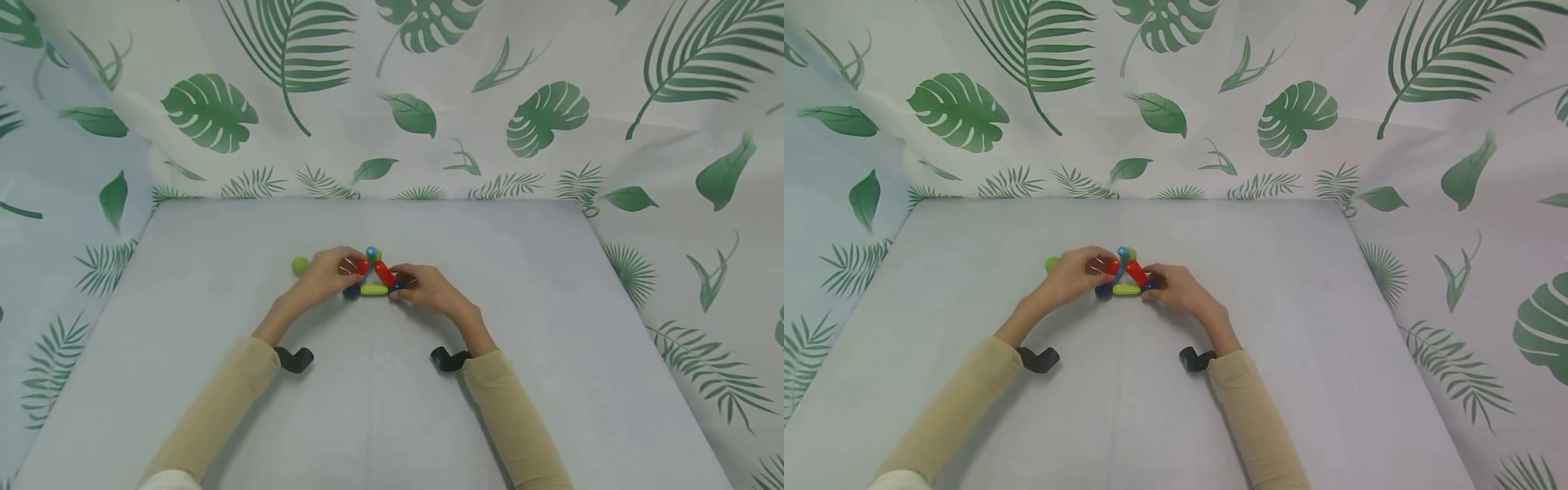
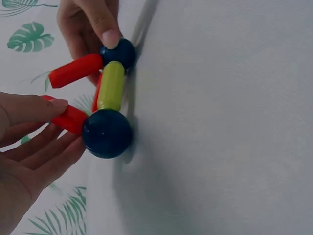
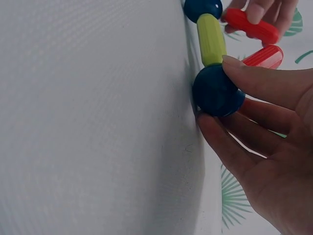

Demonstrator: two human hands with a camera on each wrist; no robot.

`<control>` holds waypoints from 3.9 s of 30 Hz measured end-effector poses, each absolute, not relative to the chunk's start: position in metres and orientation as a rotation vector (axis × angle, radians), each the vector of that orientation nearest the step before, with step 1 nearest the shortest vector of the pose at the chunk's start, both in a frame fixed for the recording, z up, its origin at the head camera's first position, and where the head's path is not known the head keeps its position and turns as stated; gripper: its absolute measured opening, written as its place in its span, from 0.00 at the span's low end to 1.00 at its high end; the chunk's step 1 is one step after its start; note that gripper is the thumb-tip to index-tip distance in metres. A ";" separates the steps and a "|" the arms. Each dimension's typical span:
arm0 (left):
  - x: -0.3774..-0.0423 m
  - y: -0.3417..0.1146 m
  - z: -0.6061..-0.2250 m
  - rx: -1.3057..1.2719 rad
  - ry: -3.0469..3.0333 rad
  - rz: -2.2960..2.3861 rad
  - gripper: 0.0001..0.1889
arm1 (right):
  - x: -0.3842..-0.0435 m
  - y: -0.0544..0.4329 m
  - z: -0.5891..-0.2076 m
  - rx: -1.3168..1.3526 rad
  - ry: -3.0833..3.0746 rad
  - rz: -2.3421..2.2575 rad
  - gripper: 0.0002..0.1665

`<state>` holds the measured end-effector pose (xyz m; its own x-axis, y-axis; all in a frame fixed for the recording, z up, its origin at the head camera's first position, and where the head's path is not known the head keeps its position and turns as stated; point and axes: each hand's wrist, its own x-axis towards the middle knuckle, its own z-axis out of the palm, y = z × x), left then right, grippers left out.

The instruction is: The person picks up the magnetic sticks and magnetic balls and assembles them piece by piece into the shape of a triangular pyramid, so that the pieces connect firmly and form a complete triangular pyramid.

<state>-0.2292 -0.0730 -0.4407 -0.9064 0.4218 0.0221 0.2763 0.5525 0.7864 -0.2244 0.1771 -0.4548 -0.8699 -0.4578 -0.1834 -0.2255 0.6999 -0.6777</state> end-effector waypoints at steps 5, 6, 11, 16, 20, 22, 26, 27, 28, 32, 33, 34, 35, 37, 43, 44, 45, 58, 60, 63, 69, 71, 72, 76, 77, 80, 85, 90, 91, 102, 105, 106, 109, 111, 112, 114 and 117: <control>-0.226 -0.074 -0.445 0.576 2.607 1.283 0.20 | -0.224 0.175 -0.455 -0.532 2.563 -0.964 0.34; -0.226 -0.074 -0.444 0.573 2.606 1.289 0.20 | -0.224 0.175 -0.455 -0.533 2.563 -0.965 0.34; -0.225 -0.080 -0.442 0.584 2.601 1.322 0.22 | -0.225 0.175 -0.453 -0.541 2.571 -0.956 0.34; -0.228 -0.100 -0.438 0.628 2.734 1.215 0.22 | -0.225 0.176 -0.454 -0.529 2.552 -0.961 0.34; -0.235 -0.119 -0.437 0.602 2.888 1.020 0.21 | -0.226 0.176 -0.454 -0.513 2.561 -0.962 0.34; -0.238 -0.126 -0.438 0.550 2.916 0.933 0.21 | -0.225 0.177 -0.454 -0.505 2.564 -0.966 0.34; -0.243 -0.138 -0.444 0.454 2.903 0.839 0.22 | -0.225 0.177 -0.456 -0.503 2.555 -0.969 0.33; -0.243 -0.140 -0.446 0.438 2.896 0.834 0.22 | -0.225 0.177 -0.456 -0.503 2.554 -0.968 0.33; -0.244 -0.142 -0.448 0.428 2.891 0.832 0.22 | -0.225 0.177 -0.457 -0.505 2.555 -0.966 0.33; -0.245 -0.147 -0.453 0.433 2.890 0.845 0.21 | -0.226 0.176 -0.458 -0.506 2.558 -0.961 0.33; -0.245 -0.148 -0.454 0.438 2.891 0.852 0.20 | -0.226 0.176 -0.457 -0.505 2.555 -0.965 0.34; -0.245 -0.148 -0.455 0.440 2.890 0.860 0.20 | -0.226 0.176 -0.457 -0.504 2.552 -0.968 0.34; -0.246 -0.149 -0.455 0.447 2.893 0.865 0.19 | -0.226 0.176 -0.457 -0.502 2.549 -0.970 0.34; -0.246 -0.148 -0.456 0.451 2.896 0.870 0.19 | -0.226 0.176 -0.457 -0.500 2.543 -0.974 0.34; -0.244 -0.136 -0.450 0.463 2.894 0.922 0.18 | -0.225 0.176 -0.456 -0.498 2.538 -0.970 0.34; -0.243 -0.133 -0.447 0.471 2.889 0.952 0.18 | -0.225 0.176 -0.456 -0.496 2.540 -0.970 0.34; -0.242 -0.129 -0.445 0.490 2.886 0.989 0.18 | -0.225 0.176 -0.455 -0.494 2.543 -0.969 0.34; -0.233 -0.079 -0.421 0.748 2.832 1.342 0.18 | -0.225 0.175 -0.455 -0.519 2.562 -0.944 0.33; -0.234 -0.072 -0.420 0.780 2.820 1.365 0.18 | -0.226 0.175 -0.455 -0.528 2.566 -0.946 0.33; -0.235 -0.063 -0.421 0.791 2.793 1.374 0.16 | -0.225 0.175 -0.456 -0.544 2.561 -0.950 0.33; -0.235 -0.057 -0.423 0.792 2.791 1.321 0.15 | -0.225 0.175 -0.456 -0.575 2.547 -0.973 0.33; -0.234 -0.056 -0.423 0.817 2.794 1.316 0.15 | -0.226 0.176 -0.455 -0.575 2.552 -0.983 0.33; -0.233 -0.056 -0.423 0.828 2.794 1.313 0.15 | -0.226 0.176 -0.455 -0.577 2.554 -0.986 0.32; -0.231 -0.055 -0.425 0.849 2.784 1.320 0.16 | -0.225 0.178 -0.454 -0.565 2.556 -0.986 0.32; -0.230 -0.055 -0.426 0.853 2.780 1.324 0.16 | -0.225 0.177 -0.454 -0.569 2.557 -0.983 0.32; -0.227 -0.055 -0.427 0.887 2.769 1.332 0.16 | -0.225 0.177 -0.455 -0.580 2.556 -0.980 0.32; -0.224 -0.055 -0.430 0.917 2.769 1.327 0.17 | -0.224 0.175 -0.454 -0.574 2.550 -0.986 0.33; -0.220 -0.060 -0.433 0.807 2.756 1.275 0.28 | -0.224 0.174 -0.453 -0.557 2.554 -0.984 0.33; -0.219 -0.062 -0.434 0.765 2.751 1.251 0.30 | -0.224 0.174 -0.454 -0.554 2.558 -0.974 0.33; -0.216 -0.076 -0.456 0.510 2.712 1.016 0.22 | -0.226 0.174 -0.451 -0.580 2.607 -0.934 0.32; -0.219 -0.079 -0.460 0.511 2.710 1.058 0.20 | -0.230 0.171 -0.453 -0.603 2.619 -0.927 0.32; -0.221 -0.079 -0.461 0.515 2.712 1.070 0.20 | -0.232 0.171 -0.454 -0.604 2.623 -0.920 0.32; -0.230 -0.078 -0.465 0.521 2.714 1.075 0.20 | -0.240 0.171 -0.455 -0.594 2.633 -0.890 0.32; -0.236 -0.077 -0.466 0.520 2.713 1.068 0.21 | -0.245 0.171 -0.456 -0.583 2.636 -0.871 0.32; -0.239 -0.077 -0.467 0.516 2.712 1.066 0.21 | -0.248 0.171 -0.456 -0.578 2.635 -0.868 0.32; -0.245 -0.077 -0.468 0.507 2.709 1.058 0.21 | -0.252 0.170 -0.456 -0.566 2.632 -0.873 0.32; -0.253 -0.076 -0.469 0.485 2.704 1.048 0.22 | -0.258 0.170 -0.458 -0.537 2.629 -0.890 0.32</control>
<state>-0.2531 -0.0765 -0.4692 -0.9259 0.3717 -0.0675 0.2292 0.6947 0.6818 -0.2585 0.1700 -0.4581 -0.8805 -0.4422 -0.1710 -0.2474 0.7362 -0.6299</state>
